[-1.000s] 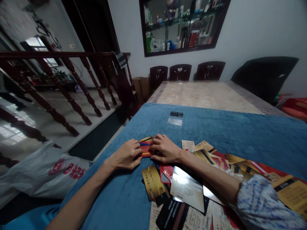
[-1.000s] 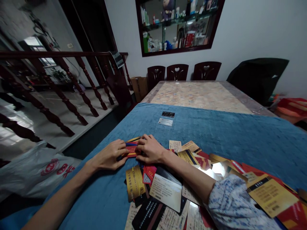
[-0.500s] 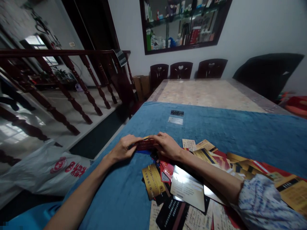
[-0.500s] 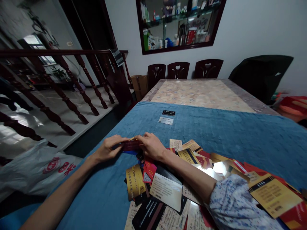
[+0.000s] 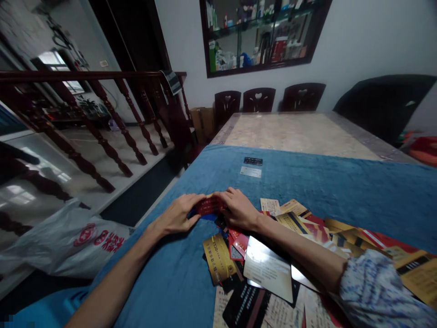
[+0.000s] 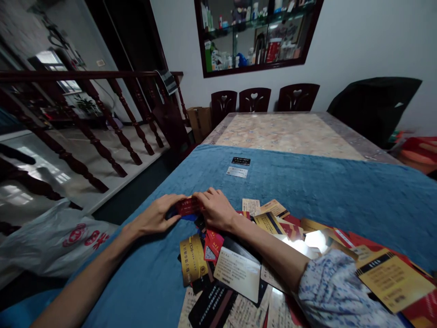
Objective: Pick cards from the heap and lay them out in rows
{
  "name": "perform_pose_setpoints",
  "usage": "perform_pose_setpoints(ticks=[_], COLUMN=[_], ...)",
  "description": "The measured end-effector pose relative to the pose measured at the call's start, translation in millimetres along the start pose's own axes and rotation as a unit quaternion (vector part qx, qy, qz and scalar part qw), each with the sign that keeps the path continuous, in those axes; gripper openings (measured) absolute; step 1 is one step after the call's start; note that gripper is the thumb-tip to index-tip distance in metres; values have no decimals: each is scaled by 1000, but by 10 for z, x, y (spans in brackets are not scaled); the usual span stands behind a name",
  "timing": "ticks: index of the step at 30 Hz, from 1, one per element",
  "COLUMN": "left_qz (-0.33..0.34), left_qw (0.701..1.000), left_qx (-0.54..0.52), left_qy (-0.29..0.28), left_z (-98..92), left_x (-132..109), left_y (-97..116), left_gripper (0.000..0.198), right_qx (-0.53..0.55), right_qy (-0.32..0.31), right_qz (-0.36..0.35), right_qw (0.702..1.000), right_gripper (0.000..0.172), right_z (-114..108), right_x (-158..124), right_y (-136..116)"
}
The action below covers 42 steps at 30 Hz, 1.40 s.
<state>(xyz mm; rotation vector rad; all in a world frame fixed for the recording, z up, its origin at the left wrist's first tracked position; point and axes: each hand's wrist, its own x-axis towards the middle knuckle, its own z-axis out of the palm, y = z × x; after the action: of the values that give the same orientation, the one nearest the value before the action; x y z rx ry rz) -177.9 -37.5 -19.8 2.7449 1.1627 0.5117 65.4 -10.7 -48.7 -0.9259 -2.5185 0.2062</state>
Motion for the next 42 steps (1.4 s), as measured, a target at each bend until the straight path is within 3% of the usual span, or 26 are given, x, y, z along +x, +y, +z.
perform_pose_setpoints(ticks=[3, 7, 16, 23, 32, 42], left_qz=[-17, -28, -19, 7, 46, 60], left_qw=[1000, 999, 997, 992, 993, 996], left_qx=[7, 21, 25, 65, 81, 48], left_qy=[-13, -6, 67, 109, 72, 39], left_z=[3, 34, 94, -50, -216, 31], left_x=[4, 4, 28, 140, 623, 1260], left_y=[25, 23, -30, -73, 77, 137], left_gripper=[60, 61, 57, 55, 47, 48], right_qx=[-7, -21, -48, -87, -109, -98], right_qy=[6, 7, 10, 44, 71, 105], right_qz=[6, 18, 43, 47, 36, 116], right_qw=[1000, 1000, 998, 994, 991, 983], right_gripper=[49, 49, 51, 49, 48, 47], right_z=[-9, -33, -153, -319, -598, -706], right_x=[3, 18, 93, 139, -23, -292], right_y=[-22, -56, -121, -152, 105, 540])
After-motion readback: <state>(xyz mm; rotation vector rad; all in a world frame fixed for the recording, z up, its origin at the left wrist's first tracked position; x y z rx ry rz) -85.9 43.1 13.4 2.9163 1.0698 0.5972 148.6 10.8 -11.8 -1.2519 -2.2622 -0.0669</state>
